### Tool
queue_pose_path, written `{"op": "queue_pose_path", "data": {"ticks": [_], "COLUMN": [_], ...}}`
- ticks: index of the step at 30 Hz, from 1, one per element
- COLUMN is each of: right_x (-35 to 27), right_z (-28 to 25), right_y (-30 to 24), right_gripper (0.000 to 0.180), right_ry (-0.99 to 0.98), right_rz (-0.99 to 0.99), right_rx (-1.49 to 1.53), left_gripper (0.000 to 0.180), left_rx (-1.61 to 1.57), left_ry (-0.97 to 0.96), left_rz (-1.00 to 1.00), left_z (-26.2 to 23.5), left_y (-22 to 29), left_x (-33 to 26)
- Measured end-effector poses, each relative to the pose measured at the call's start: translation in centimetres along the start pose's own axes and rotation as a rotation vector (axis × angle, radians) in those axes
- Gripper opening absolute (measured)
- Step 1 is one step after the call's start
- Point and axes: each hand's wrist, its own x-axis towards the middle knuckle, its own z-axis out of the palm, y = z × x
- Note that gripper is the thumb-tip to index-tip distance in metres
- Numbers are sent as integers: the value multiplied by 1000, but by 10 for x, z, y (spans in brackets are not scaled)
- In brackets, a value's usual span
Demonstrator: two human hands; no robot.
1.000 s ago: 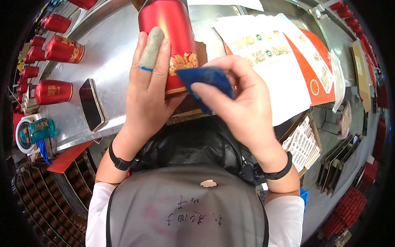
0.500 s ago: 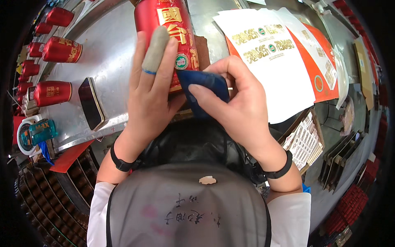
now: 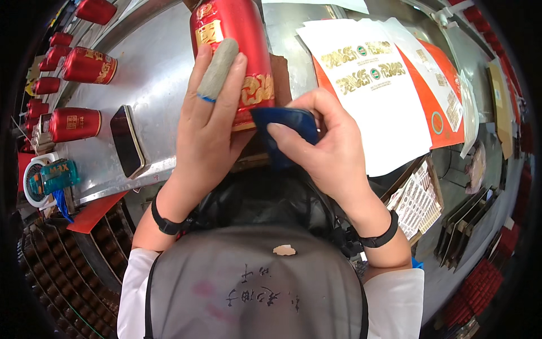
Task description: Applying decorative labels and stickers to red metal bottles at a workstation.
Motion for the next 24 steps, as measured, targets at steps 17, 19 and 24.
{"op": "queue_pose_path", "data": {"ticks": [17, 19, 24], "right_x": [2, -1, -3], "right_z": [-12, -15, 3], "right_y": [5, 4, -11], "right_gripper": [17, 17, 19], "right_ry": [74, 100, 63], "right_rz": [84, 82, -91], "right_rx": [-53, -68, 20], "left_gripper": [99, 100, 98], "left_rx": [-234, -281, -177], "left_ry": [130, 129, 166], "left_rz": [-107, -160, -182], "left_z": [2, 4, -5], "left_y": [-4, -6, 9], "left_x": [-7, -17, -2]}}
